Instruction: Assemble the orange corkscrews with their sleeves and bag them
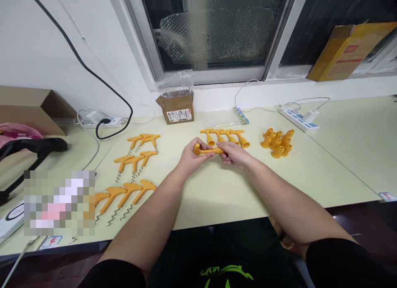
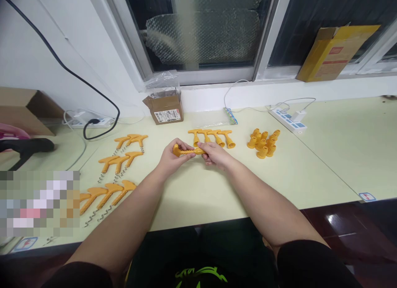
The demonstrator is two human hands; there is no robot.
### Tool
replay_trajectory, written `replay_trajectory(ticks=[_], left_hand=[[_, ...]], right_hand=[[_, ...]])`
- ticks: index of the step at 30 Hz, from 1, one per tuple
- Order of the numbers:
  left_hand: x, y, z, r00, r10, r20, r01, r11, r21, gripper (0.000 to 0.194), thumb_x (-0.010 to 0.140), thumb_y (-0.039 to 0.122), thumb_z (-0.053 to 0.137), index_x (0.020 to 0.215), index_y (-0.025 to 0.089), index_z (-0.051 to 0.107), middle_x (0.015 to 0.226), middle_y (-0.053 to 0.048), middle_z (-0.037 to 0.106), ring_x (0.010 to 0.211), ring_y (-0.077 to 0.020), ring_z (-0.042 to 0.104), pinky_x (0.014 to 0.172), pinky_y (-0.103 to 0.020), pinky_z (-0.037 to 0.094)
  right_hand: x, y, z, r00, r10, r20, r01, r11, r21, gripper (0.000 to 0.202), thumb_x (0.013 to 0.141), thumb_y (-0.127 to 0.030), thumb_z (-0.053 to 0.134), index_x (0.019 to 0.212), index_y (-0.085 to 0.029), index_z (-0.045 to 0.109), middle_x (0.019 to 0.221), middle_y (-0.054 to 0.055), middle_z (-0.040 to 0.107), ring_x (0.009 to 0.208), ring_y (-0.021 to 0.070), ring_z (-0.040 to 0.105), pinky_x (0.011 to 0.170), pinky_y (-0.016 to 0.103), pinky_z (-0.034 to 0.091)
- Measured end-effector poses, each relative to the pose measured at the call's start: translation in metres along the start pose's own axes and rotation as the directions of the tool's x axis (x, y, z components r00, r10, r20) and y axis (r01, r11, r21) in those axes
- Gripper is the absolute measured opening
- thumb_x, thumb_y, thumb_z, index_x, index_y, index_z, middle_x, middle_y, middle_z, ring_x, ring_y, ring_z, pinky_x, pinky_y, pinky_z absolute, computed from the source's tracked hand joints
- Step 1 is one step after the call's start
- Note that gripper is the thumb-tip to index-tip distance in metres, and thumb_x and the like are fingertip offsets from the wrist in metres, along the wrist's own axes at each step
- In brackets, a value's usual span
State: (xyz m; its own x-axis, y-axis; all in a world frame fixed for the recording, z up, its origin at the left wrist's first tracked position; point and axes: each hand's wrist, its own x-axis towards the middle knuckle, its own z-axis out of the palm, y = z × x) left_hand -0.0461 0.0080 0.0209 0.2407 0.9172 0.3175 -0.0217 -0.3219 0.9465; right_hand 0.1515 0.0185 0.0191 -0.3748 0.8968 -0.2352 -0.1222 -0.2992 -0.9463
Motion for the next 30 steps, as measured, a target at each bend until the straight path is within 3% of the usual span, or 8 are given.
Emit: replay_trajectory(ticks=[4,7,10,14,17,20,25,30], left_hand=[[0.005,-0.005,-0.001,0.996,-0.07,-0.057,0.064,0.994,-0.09,0.044,0.069,0.032,0.092,0.081,0.019,0.052,0.09,-0.005,0.073,0.087,-0.018,0.069,0.086,-0.033,0.051],[0.009,-0.011,-0.003,0.988,-0.141,-0.057,0.13,0.977,-0.168,0.044,0.066,0.034,0.094,0.085,0.018,0.057,0.082,-0.001,0.069,0.076,-0.0142,0.066,0.078,-0.03,0.051],[0.011,-0.014,-0.004,0.971,-0.239,-0.005,0.227,0.929,-0.292,0.046,0.064,0.033,0.095,0.092,0.017,0.062,0.077,0.001,0.066,0.069,-0.0122,0.063,0.072,-0.028,0.05],[0.012,-0.013,-0.006,0.909,-0.412,0.069,0.402,0.82,-0.407,0.043,0.062,0.027,0.096,0.09,0.015,0.065,0.074,0.001,0.066,0.068,-0.0098,0.062,0.071,-0.025,0.051],[0.014,-0.012,-0.007,0.846,-0.521,0.114,0.51,0.728,-0.459,0.041,0.061,0.024,0.097,0.086,0.013,0.067,0.072,0.0,0.065,0.065,-0.0076,0.061,0.068,-0.022,0.051],[0.014,-0.012,-0.009,0.827,-0.547,0.125,0.538,0.708,-0.457,0.041,0.061,0.024,0.097,0.085,0.013,0.066,0.072,0.0,0.065,0.064,-0.0071,0.061,0.065,-0.021,0.051],[0.011,-0.01,-0.009,0.945,-0.325,0.046,0.322,0.891,-0.319,0.043,0.062,0.032,0.097,0.082,0.015,0.063,0.073,0.0,0.067,0.068,-0.0115,0.064,0.07,-0.028,0.053],[0.009,-0.013,-0.012,0.986,-0.161,0.049,0.166,0.978,-0.125,0.041,0.062,0.035,0.096,0.076,0.016,0.062,0.076,-0.002,0.07,0.069,-0.0146,0.065,0.069,-0.029,0.051]], right_hand=[[0.006,0.008,-0.003,0.986,-0.164,0.031,0.165,0.984,-0.06,0.048,0.081,-0.066,0.073,0.085,-0.024,0.05,0.061,-0.007,0.05,0.049,0.0087,0.041,0.05,0.024,0.038],[0.006,0.01,-0.008,0.941,-0.331,0.071,0.338,0.918,-0.209,0.042,0.086,-0.062,0.07,0.093,-0.024,0.053,0.072,-0.005,0.056,0.061,0.0121,0.053,0.062,0.028,0.047],[0.003,0.008,-0.012,0.867,-0.485,0.109,0.483,0.769,-0.42,0.032,0.091,-0.052,0.068,0.104,-0.025,0.058,0.09,0.001,0.062,0.073,0.0154,0.058,0.072,0.033,0.05],[0.0,0.001,-0.014,0.73,-0.643,0.233,0.629,0.497,-0.598,0.02,0.092,-0.041,0.068,0.105,-0.025,0.065,0.1,0.006,0.066,0.095,0.0236,0.062,0.088,0.041,0.049],[-0.001,-0.002,-0.014,0.691,-0.66,0.294,0.668,0.427,-0.61,0.017,0.091,-0.039,0.069,0.102,-0.026,0.069,0.103,0.009,0.069,0.103,0.0275,0.063,0.095,0.047,0.049],[0.0,0.0,-0.012,0.727,-0.639,0.253,0.635,0.483,-0.603,0.02,0.088,-0.041,0.072,0.101,-0.026,0.07,0.103,0.009,0.07,0.101,0.0279,0.065,0.092,0.047,0.052],[0.001,0.006,-0.008,0.873,-0.48,0.091,0.477,0.799,-0.366,0.036,0.082,-0.052,0.077,0.101,-0.023,0.066,0.089,0.004,0.069,0.07,0.0182,0.065,0.065,0.036,0.057],[-0.003,0.0,-0.003,0.961,-0.262,0.09,0.276,0.932,-0.236,0.042,0.078,-0.055,0.08,0.091,-0.02,0.061,0.068,-0.001,0.066,0.05,0.0109,0.056,0.046,0.025,0.049]])
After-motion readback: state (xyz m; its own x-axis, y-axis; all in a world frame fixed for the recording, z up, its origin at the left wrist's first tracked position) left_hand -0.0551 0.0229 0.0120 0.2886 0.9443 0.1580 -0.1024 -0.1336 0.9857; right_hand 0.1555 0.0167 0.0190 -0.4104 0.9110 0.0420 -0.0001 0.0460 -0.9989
